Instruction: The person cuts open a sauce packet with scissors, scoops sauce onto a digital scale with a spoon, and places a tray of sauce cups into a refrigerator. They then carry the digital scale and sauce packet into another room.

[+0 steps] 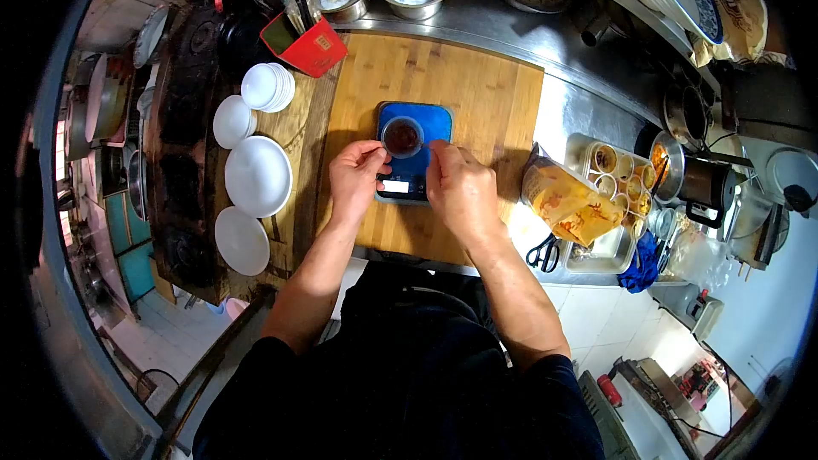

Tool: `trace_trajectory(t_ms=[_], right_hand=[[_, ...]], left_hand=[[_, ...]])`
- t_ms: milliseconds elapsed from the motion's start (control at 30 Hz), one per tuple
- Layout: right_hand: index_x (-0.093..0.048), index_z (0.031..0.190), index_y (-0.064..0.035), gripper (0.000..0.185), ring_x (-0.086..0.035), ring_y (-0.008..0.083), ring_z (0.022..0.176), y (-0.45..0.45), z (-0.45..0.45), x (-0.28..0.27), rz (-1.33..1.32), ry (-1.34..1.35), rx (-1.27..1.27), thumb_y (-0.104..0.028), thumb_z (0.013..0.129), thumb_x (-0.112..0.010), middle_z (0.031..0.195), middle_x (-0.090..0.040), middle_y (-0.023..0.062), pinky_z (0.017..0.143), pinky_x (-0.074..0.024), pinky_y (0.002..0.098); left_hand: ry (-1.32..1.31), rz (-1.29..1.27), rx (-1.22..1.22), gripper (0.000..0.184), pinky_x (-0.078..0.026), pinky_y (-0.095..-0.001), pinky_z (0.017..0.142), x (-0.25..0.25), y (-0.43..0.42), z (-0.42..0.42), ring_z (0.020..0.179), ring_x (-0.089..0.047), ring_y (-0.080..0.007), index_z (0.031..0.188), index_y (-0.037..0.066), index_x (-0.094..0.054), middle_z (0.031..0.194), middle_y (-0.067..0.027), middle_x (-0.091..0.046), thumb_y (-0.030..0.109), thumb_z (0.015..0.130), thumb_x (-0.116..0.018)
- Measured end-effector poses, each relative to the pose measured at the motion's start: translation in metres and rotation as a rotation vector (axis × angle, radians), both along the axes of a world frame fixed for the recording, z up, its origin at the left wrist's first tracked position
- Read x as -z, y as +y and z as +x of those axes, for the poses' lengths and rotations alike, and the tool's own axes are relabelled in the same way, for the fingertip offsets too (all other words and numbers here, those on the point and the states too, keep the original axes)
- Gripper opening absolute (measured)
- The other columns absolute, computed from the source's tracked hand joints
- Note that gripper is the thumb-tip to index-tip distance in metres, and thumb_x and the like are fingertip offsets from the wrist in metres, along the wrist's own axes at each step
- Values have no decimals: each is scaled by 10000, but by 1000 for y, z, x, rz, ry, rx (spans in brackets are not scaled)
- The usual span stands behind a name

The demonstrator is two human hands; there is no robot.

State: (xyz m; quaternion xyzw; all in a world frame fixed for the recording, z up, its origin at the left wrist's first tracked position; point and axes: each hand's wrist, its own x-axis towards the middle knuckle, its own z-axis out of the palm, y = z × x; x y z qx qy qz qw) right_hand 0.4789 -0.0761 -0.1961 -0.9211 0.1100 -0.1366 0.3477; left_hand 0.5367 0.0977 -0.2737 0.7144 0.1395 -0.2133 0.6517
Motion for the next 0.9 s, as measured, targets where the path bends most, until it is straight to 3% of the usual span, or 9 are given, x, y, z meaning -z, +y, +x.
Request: trace_trajectory(t_ms=[300,400,467,500,567,700,900], right_hand=[[-729,1065,-28,168,-717,409,732,0,5,6,1,51,-52,-44,906,-676,865,-727,224,652,-602,458],[-740,1060,-14,157,-732,352,687,-3,6,11,93,27,-53,-33,921,-668,837,-729,219,633,-602,419],[-744,1061,13,143,-731,232,628,-5,8,5,458,235,102,-45,959,-663,784,-733,172,580,-584,346],[-744,1061,13,143,-731,232,628,-6,9,2,458,234,103,-45,959,-663,784,-733,172,580,-584,346],[-729,1079,44,177,-697,123,609,-12,10,-2,654,306,218,-83,1019,-621,771,-722,106,516,-543,265],[-703,1114,75,207,-675,150,581,-26,7,1,884,301,330,-93,1027,-619,790,-712,113,496,-534,277],[-704,1104,46,178,-667,168,570,-48,-10,-7,1113,245,421,-97,1020,-638,801,-716,118,495,-526,285]], left_hand=[[2,15,1,169,-525,-257,505,-4,-3,4,740,-708,-118,1122,19,-692,909,-50,-742,100,974,-682],[18,-17,-13,177,-504,-235,501,-6,-4,5,730,-698,-124,1125,-7,-689,918,-79,-737,78,970,-689],[29,-27,-19,172,-503,-234,502,-7,-4,5,728,-696,-121,1118,-5,-689,915,-81,-737,76,967,-694],[29,-27,-18,172,-503,-234,502,-6,-4,5,728,-696,-121,1118,-5,-689,915,-81,-737,76,967,-694],[29,-29,-14,179,-511,-252,497,-3,-3,6,731,-702,-110,1116,11,-694,900,-47,-741,95,959,-697],[16,-18,1,173,-510,-248,500,-5,-2,6,724,-698,-109,1117,14,-696,899,-47,-741,100,967,-691],[29,-15,-35,167,-511,-237,530,0,26,-7,728,-699,-97,1120,30,-699,915,-61,-746,148,1007,-668]])
